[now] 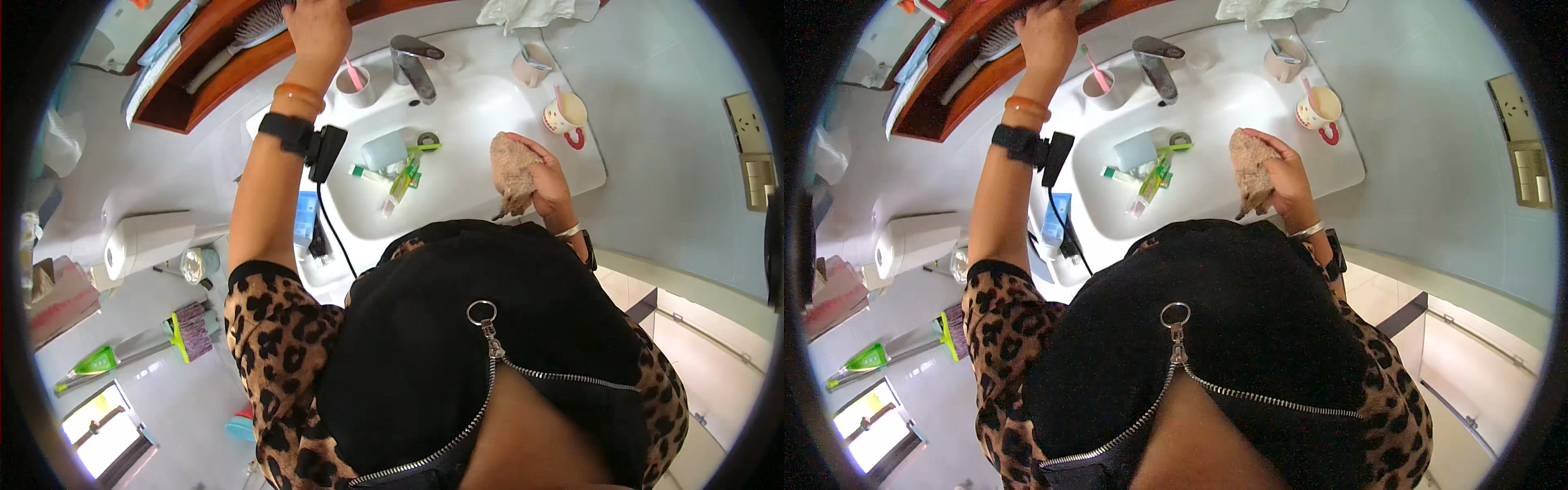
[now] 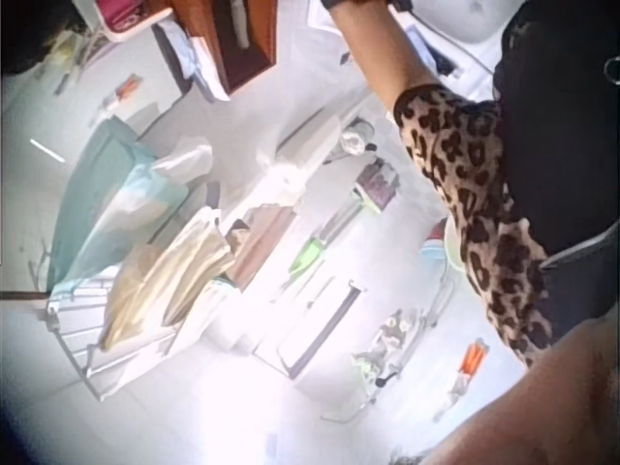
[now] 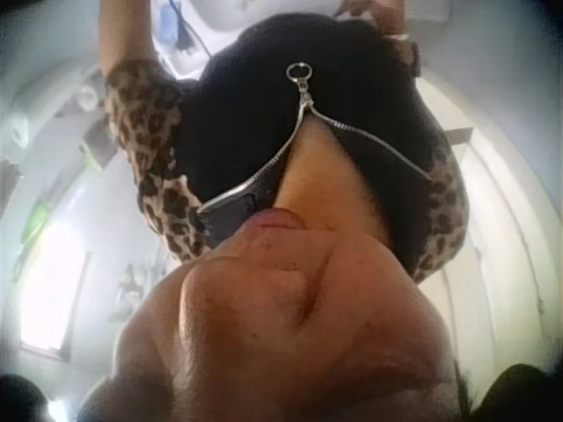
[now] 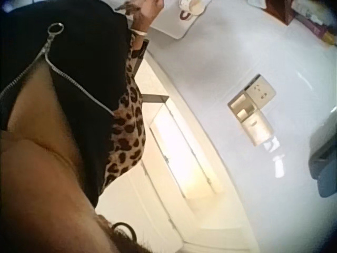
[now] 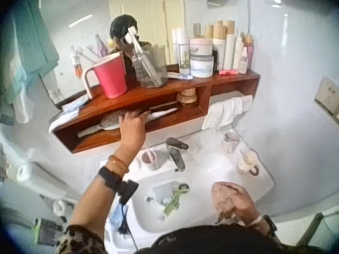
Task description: The recorder is cleaning various toiletries and bathroom fixtures, including a hairbrush and a toothpaste tube at the sink, followed by scrubbing the toilet tank and a small shelf with a cloth.
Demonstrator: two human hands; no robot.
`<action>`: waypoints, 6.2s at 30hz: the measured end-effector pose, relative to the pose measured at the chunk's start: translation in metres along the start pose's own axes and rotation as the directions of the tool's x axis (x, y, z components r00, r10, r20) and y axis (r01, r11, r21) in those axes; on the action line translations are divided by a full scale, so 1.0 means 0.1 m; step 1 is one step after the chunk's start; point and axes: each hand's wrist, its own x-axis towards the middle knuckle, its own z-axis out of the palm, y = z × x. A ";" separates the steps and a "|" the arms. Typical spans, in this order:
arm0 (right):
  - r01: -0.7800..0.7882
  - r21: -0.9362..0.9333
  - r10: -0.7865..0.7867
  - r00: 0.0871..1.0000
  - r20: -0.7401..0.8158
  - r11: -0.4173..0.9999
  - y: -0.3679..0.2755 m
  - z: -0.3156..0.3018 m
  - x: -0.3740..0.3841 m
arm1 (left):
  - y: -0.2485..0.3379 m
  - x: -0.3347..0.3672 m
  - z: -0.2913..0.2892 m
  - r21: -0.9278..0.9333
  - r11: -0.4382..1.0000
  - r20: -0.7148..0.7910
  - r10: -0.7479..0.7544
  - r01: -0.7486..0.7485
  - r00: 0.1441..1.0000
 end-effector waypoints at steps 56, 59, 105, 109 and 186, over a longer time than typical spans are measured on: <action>-0.161 -0.125 0.184 0.963 0.197 0.979 0.09 0.60 0.24 | 0.39 -2.41 -1.15 -0.410 -0.815 0.909 -0.325 0.409 0.263; -0.056 -0.099 0.074 0.978 0.193 0.993 0.14 0.53 0.22 | 0.38 -2.30 -1.17 -0.435 -0.752 0.897 -0.317 0.495 0.307; -0.135 -0.131 0.157 0.971 0.181 0.982 0.13 0.51 0.11 | -1.64 -0.68 -0.65 0.334 0.908 -0.046 -0.254 0.255 0.966; -0.160 -0.119 0.180 0.968 0.173 0.980 0.14 0.51 0.13 | -1.59 -0.69 -0.70 0.271 0.953 -0.205 -0.079 0.134 0.976; 0.537 -0.308 -0.288 0.757 0.586 0.785 -0.94 1.36 0.22 | -1.82 -0.49 -1.70 0.210 0.968 -0.398 -0.041 0.135 0.917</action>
